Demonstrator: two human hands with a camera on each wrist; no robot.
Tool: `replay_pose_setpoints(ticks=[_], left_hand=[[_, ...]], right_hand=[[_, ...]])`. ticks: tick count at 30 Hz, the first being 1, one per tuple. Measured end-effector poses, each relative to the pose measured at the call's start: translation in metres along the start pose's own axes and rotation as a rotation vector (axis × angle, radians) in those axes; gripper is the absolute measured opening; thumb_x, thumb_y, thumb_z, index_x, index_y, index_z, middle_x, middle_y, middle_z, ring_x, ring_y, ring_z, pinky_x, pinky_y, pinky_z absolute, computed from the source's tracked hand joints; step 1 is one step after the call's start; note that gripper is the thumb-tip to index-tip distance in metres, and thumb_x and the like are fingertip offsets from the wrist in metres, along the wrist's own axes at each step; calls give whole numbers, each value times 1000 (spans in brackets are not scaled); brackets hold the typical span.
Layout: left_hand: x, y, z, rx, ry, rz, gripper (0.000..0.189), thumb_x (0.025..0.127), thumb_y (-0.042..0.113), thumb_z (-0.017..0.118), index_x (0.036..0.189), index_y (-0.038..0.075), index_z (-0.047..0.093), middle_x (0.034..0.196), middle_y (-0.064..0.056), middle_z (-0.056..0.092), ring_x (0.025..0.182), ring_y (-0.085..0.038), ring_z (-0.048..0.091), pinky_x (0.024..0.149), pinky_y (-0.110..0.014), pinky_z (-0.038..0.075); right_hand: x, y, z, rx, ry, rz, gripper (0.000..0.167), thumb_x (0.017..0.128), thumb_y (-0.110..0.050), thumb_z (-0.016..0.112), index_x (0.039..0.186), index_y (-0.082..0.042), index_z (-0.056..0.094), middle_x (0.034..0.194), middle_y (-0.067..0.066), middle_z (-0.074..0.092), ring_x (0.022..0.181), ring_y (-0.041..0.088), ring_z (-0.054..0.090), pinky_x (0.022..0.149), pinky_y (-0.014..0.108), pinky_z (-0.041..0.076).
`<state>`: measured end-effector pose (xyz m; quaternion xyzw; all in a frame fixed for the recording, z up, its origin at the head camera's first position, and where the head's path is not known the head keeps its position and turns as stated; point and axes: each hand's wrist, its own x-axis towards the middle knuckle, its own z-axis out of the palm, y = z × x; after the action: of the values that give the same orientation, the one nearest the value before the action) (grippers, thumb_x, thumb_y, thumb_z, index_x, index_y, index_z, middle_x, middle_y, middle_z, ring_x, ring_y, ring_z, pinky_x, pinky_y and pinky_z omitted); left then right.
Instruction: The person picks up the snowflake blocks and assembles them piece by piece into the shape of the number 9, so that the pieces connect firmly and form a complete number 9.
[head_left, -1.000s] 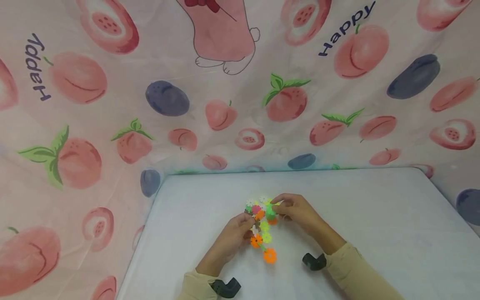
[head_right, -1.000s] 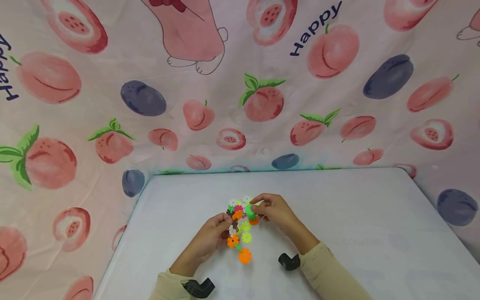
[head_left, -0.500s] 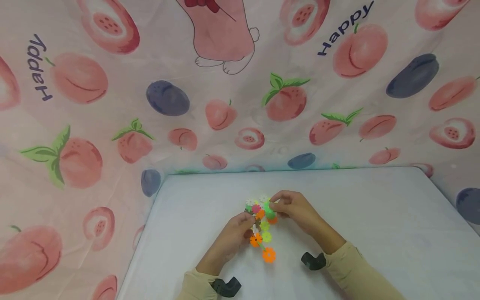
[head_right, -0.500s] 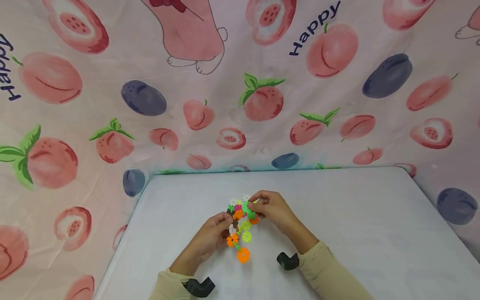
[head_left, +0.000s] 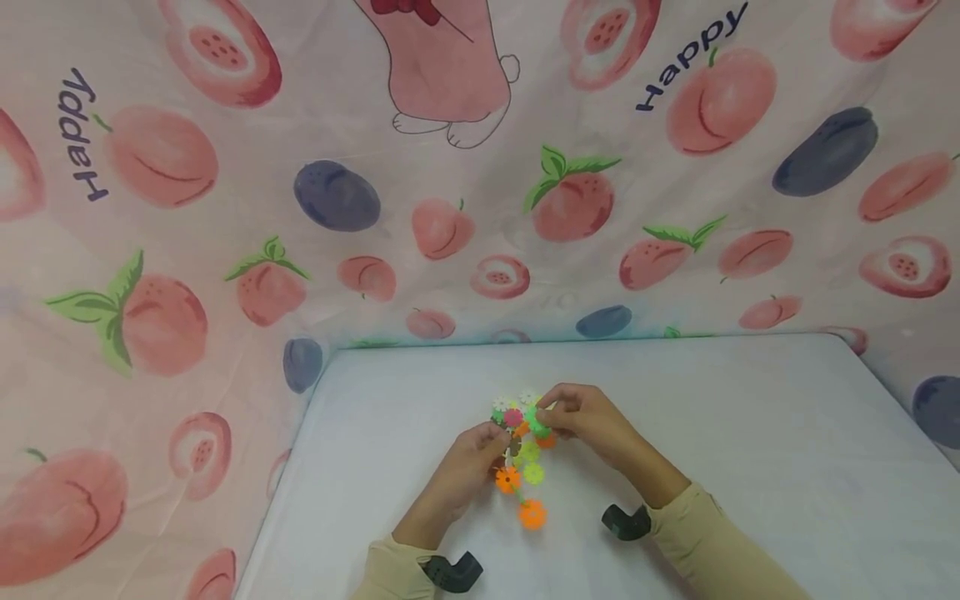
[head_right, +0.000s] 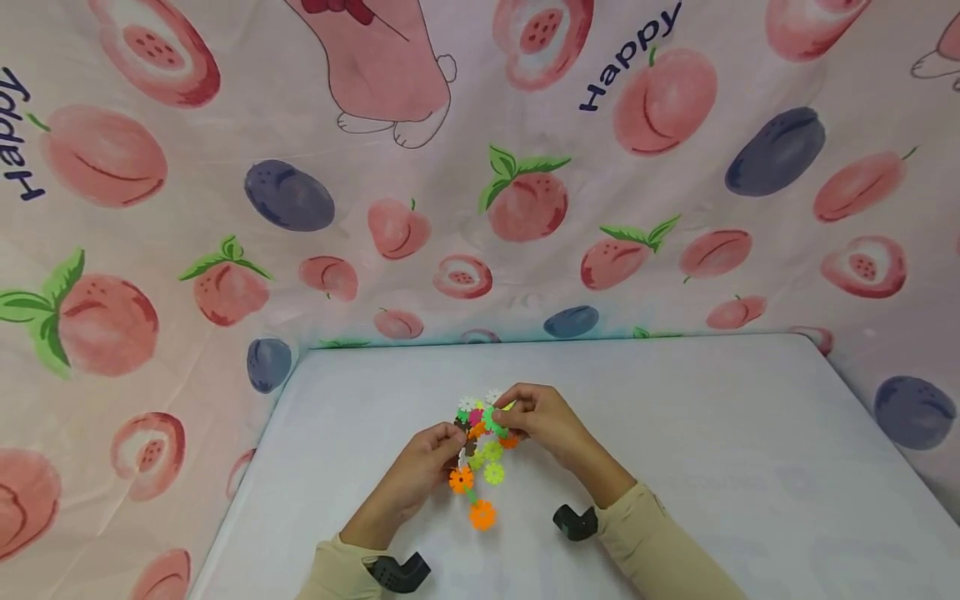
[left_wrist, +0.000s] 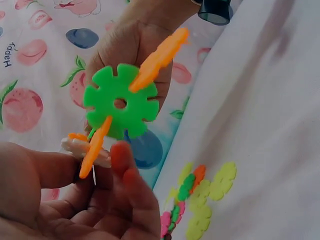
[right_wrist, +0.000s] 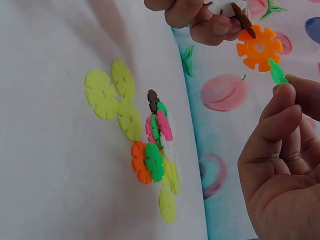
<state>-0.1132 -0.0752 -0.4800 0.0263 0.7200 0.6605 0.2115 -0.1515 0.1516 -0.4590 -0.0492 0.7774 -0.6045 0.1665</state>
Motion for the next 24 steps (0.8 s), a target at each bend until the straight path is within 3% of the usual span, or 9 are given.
replay_pose_setpoints(ticks=[4,11,19,24], left_hand=[[1,1,1,47,47,18,29,104,31,58,104,4,66,87,-1,58,80,-17,53,67,-27,45],[4,4,3,87,113,30,31,102,34,62,101,4,68,87,-1,61,79,-16,54,66,-25,46],[6,3,6,105,163,14,24,101,28,63,100,4,69,95,-4,66,80,-16,57,68,-26,50],[7,4,8,126,183,24,20,100,23,64,97,4,69,95,-4,70,80,-16,57,68,-26,49]], right_hand=[[-1,1,0,11,-8,-21,21,91,-22,77,99,-4,68,74,9,61,77,38,59,74,43,56],[-1,4,2,12,8,-36,18,91,-18,75,89,-5,63,74,4,57,73,26,56,75,45,56],[0,5,4,7,16,-57,18,92,-13,73,84,-4,59,81,4,62,73,30,56,71,41,54],[2,4,5,-25,0,-102,20,92,-11,72,82,-3,58,73,7,60,72,28,57,68,38,53]])
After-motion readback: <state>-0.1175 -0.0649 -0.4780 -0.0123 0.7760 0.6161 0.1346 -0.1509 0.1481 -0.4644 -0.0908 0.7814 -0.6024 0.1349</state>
